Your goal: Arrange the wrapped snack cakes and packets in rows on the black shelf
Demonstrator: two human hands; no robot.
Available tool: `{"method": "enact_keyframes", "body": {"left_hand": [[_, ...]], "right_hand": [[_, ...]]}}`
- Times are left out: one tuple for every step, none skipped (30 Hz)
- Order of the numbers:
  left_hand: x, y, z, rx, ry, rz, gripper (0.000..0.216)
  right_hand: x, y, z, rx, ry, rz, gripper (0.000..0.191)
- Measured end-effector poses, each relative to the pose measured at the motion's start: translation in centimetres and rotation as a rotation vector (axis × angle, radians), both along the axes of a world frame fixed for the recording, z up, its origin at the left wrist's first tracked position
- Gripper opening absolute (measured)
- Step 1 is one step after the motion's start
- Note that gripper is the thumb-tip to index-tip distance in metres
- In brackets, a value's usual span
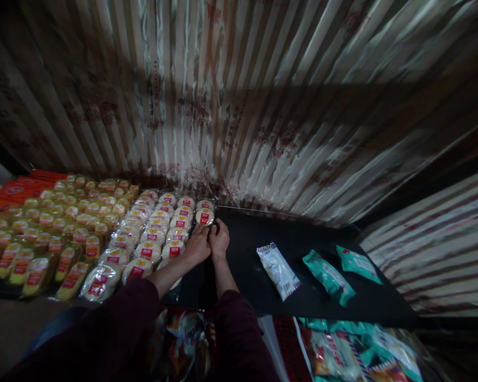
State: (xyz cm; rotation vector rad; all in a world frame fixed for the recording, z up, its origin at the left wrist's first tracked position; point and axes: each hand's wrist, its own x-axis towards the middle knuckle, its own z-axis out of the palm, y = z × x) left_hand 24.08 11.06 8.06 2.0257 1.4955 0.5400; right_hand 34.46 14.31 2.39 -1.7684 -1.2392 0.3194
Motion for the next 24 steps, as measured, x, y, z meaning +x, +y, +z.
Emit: {"method": "enact_keyframes", "body": {"left_hand": [[-0.1, -0.4, -0.1, 0.003, 0.003, -0.008, 0.047], [-0.2, -0.9, -0.2, 0.012, 0.007, -0.017, 0.046], [-0.3, -1.3, -0.2, 0.022, 0.012, -0.030, 0.045], [-0.4, -1.8, -0.3, 0.031, 0.019, -0.042, 0.043], [-0.6, -2.3, -0.4, 0.034, 0.029, -0.050, 0.042], [-0.7, -2.8, -0.5, 0.034, 0.039, -0.064, 0.041], [-0.9, -3.3, -0.6, 0.039, 0.046, -0.079, 0.040], [-1.0, -3.8, -0.7, 0.045, 0.054, -0.083, 0.040], [-1.2, -4.3, -0.8, 0.050, 0.059, -0.098, 0.040], [-1.3, -4.8, -0.9, 0.049, 0.066, -0.102, 0.041], [-1.4, -5.3, -1.0, 0.051, 0.069, -0.107, 0.041], [-1.5, -5.7, -1.1, 0.051, 0.070, -0.113, 0.041], [-1.6, -6.2, -1.2, 0.050, 0.067, -0.119, 0.041], [-1.7, -6.6, -1.3, 0.048, 0.060, -0.126, 0.040], [-1.8, -7.1, -1.4, 0.044, 0.051, -0.132, 0.039], [-1.9, -7.5, -1.4, 0.042, 0.041, -0.136, 0.038], [-2.0, -8.0, -1.5, 0.039, 0.032, -0.135, 0.037], [-2.2, -8.5, -1.6, 0.040, 0.025, -0.131, 0.037], [-2.4, -9.0, -1.7, 0.044, 0.023, -0.127, 0.038], [-2.6, -9.5, -1.9, 0.053, 0.023, -0.127, 0.039], [-2.8, -10.1, -2.1, 0.066, 0.024, -0.130, 0.039], [-3.1, -10.6, -2.3, 0.080, 0.025, -0.140, 0.040], [-3.4, -11.1, -2.6, 0.096, 0.026, -0.154, 0.040], [-3.6, -11.6, -2.9, 0.112, 0.023, -0.168, 0.040]], "right_hand": [[-0.1, -0.6, 0.0, 0.002, -0.001, 0.002, 0.041], [-0.2, -1.1, 0.1, 0.001, -0.002, 0.005, 0.039], [-0.4, -1.7, 0.2, -0.005, -0.001, 0.008, 0.037], [-0.5, -2.4, 0.2, -0.018, 0.001, 0.011, 0.036], [-0.7, -3.0, 0.3, -0.034, 0.005, 0.014, 0.035], [-0.9, -3.7, 0.4, -0.053, 0.009, 0.013, 0.035], [-1.1, -4.3, 0.4, -0.072, 0.015, 0.020, 0.034], [-1.3, -4.9, 0.5, -0.076, 0.018, 0.035, 0.034], [-1.4, -5.5, 0.5, -0.077, 0.021, 0.037, 0.033], [-1.6, -6.1, 0.5, -0.087, 0.026, 0.051, 0.033], [-1.7, -6.6, 0.5, -0.099, 0.034, 0.065, 0.032], [-1.8, -7.1, 0.4, -0.112, 0.044, 0.075, 0.032], [-1.9, -7.6, 0.4, -0.124, 0.053, 0.084, 0.032], [-2.0, -8.1, 0.4, -0.132, 0.061, 0.088, 0.032], [-2.1, -8.5, 0.4, -0.136, 0.068, 0.092, 0.033], [-2.3, -9.0, 0.4, -0.139, 0.072, 0.097, 0.033], [-2.4, -9.5, 0.4, -0.141, 0.076, 0.103, 0.034], [-2.5, -10.0, 0.5, -0.143, 0.080, 0.111, 0.034], [-2.7, -10.5, 0.5, -0.147, 0.086, 0.118, 0.035], [-2.9, -11.0, 0.5, -0.151, 0.092, 0.125, 0.035], [-3.2, -11.5, 0.5, -0.155, 0.098, 0.129, 0.036], [-3.4, -12.1, 0.5, -0.158, 0.103, 0.133, 0.036], [-3.7, -12.7, 0.5, -0.157, 0.106, 0.137, 0.037], [-4.0, -13.2, 0.5, -0.153, 0.106, 0.141, 0.037]]}}
